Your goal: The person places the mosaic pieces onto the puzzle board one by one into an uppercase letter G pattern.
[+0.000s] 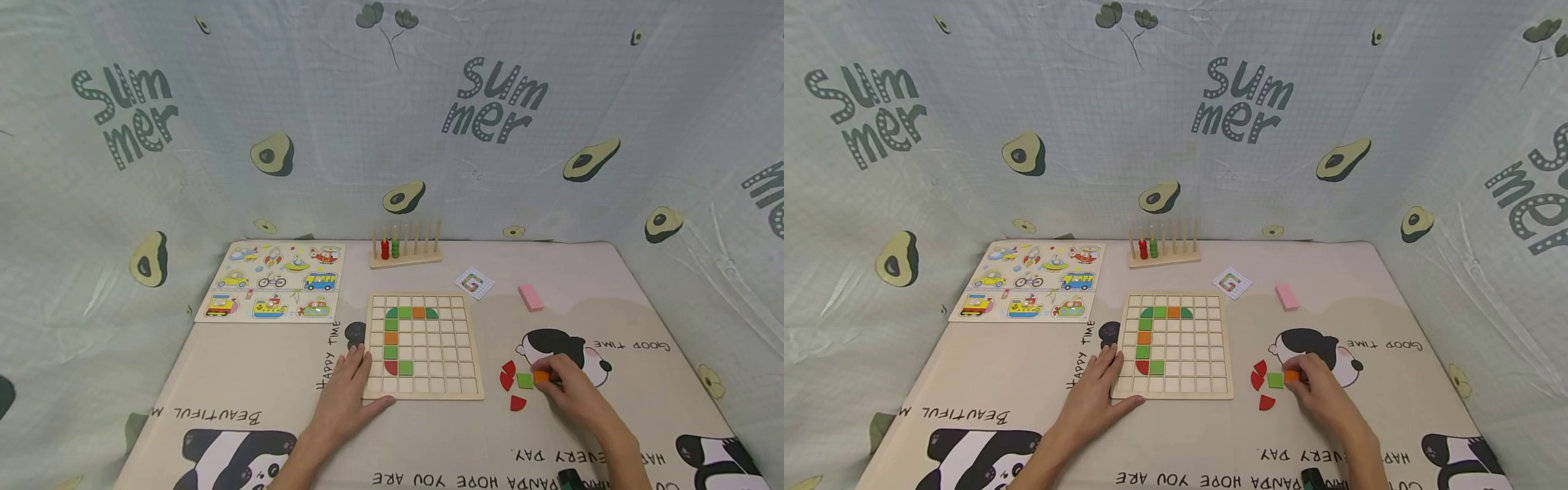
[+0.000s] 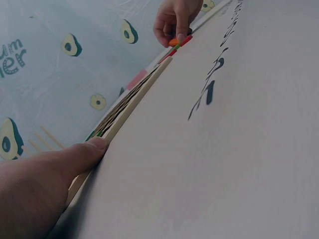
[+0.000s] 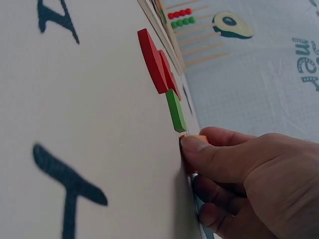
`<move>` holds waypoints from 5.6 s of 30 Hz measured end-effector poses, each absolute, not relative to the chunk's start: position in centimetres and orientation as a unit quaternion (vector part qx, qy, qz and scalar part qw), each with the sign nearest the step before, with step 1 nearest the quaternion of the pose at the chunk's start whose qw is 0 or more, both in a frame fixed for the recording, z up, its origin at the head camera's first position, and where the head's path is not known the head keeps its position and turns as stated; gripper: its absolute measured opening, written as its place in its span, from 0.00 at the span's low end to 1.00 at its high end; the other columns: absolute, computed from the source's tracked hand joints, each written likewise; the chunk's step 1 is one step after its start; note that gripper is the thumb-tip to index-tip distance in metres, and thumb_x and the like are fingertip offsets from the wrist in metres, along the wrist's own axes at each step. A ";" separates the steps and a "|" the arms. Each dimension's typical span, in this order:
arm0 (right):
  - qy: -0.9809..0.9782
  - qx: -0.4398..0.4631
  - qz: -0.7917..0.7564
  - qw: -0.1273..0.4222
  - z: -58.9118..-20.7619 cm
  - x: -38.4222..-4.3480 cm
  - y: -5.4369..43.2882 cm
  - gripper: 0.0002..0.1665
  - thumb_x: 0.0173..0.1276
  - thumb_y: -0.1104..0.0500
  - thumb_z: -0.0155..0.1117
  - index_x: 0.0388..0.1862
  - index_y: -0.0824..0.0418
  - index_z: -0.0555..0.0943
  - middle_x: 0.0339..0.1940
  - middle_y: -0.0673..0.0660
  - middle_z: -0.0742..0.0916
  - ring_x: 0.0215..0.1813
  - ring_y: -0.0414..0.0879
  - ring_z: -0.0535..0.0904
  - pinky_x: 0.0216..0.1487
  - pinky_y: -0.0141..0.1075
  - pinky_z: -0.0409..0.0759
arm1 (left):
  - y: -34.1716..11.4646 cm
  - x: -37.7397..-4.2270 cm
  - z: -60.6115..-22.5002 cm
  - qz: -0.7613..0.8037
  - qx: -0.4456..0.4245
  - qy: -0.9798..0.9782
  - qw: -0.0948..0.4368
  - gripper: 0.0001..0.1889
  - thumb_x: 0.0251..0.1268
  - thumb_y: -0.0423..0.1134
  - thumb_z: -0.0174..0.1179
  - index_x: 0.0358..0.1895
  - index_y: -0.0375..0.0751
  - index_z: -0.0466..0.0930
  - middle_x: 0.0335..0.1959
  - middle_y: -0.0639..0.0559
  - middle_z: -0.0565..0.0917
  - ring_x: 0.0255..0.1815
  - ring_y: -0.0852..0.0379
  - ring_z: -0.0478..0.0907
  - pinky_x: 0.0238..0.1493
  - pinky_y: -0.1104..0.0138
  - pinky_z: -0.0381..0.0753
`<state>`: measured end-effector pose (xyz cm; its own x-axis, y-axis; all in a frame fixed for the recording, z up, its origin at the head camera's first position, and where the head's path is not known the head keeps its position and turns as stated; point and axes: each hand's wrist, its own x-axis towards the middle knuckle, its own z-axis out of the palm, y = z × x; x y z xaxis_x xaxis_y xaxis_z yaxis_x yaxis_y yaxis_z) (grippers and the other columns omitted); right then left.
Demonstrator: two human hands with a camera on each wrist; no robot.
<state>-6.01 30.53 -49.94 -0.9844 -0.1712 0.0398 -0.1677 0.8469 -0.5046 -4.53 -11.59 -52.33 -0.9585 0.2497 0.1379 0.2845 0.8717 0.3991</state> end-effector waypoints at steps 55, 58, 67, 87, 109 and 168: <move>0.903 -0.210 -0.374 0.004 -49.3 -10.0 18.7 0.12 0.63 0.63 0.73 0.45 0.58 0.82 0.35 0.46 0.83 0.35 0.34 0.73 0.33 0.24 0.78 | -11.6 -4.5 -52.5 -0.212 -0.139 -0.966 0.054 0.49 0.57 0.70 0.63 0.72 0.35 0.69 0.75 0.39 0.68 0.79 0.43 0.61 0.82 0.50 0.59; 0.898 -0.231 -0.374 -0.002 -49.4 -10.1 18.1 0.12 0.63 0.64 0.73 0.45 0.59 0.83 0.34 0.46 0.82 0.35 0.33 0.72 0.33 0.24 0.78 | -11.6 -4.5 -52.5 -0.212 -0.140 -0.966 0.055 0.49 0.57 0.70 0.64 0.71 0.34 0.69 0.75 0.39 0.68 0.79 0.43 0.61 0.82 0.50 0.59; 0.905 -0.243 -0.348 0.040 -49.5 -9.8 16.3 0.11 0.68 0.61 0.68 0.49 0.57 0.83 0.39 0.46 0.84 0.38 0.35 0.73 0.38 0.24 0.79 | -11.6 -4.5 -52.4 -0.210 -0.141 -0.966 0.056 0.49 0.57 0.70 0.63 0.72 0.35 0.69 0.76 0.40 0.68 0.79 0.43 0.61 0.82 0.51 0.59; 0.908 -0.256 -0.328 0.045 -50.9 -10.1 14.0 0.09 0.67 0.57 0.70 0.45 0.54 0.84 0.36 0.44 0.83 0.37 0.34 0.74 0.40 0.27 0.82 | -11.6 -4.5 -52.5 -0.211 -0.141 -0.966 0.051 0.49 0.57 0.70 0.63 0.72 0.36 0.69 0.76 0.40 0.67 0.80 0.44 0.60 0.82 0.51 0.58; 0.915 -0.256 -0.308 0.056 -50.3 -9.9 13.8 0.14 0.65 0.56 0.72 0.49 0.57 0.85 0.36 0.43 0.80 0.37 0.34 0.73 0.37 0.24 0.79 | -11.6 -4.5 -52.3 -0.207 -0.139 -0.967 0.049 0.48 0.56 0.69 0.64 0.71 0.35 0.70 0.75 0.40 0.68 0.79 0.43 0.61 0.82 0.50 0.59; 0.957 -0.107 -0.268 -0.016 -49.9 -8.2 26.2 0.15 0.61 0.64 0.70 0.48 0.58 0.85 0.38 0.48 0.81 0.39 0.40 0.72 0.35 0.27 0.79 | -11.7 -4.7 -52.4 -0.215 -0.140 -0.966 0.042 0.49 0.57 0.69 0.64 0.72 0.34 0.69 0.76 0.39 0.67 0.79 0.42 0.60 0.83 0.51 0.58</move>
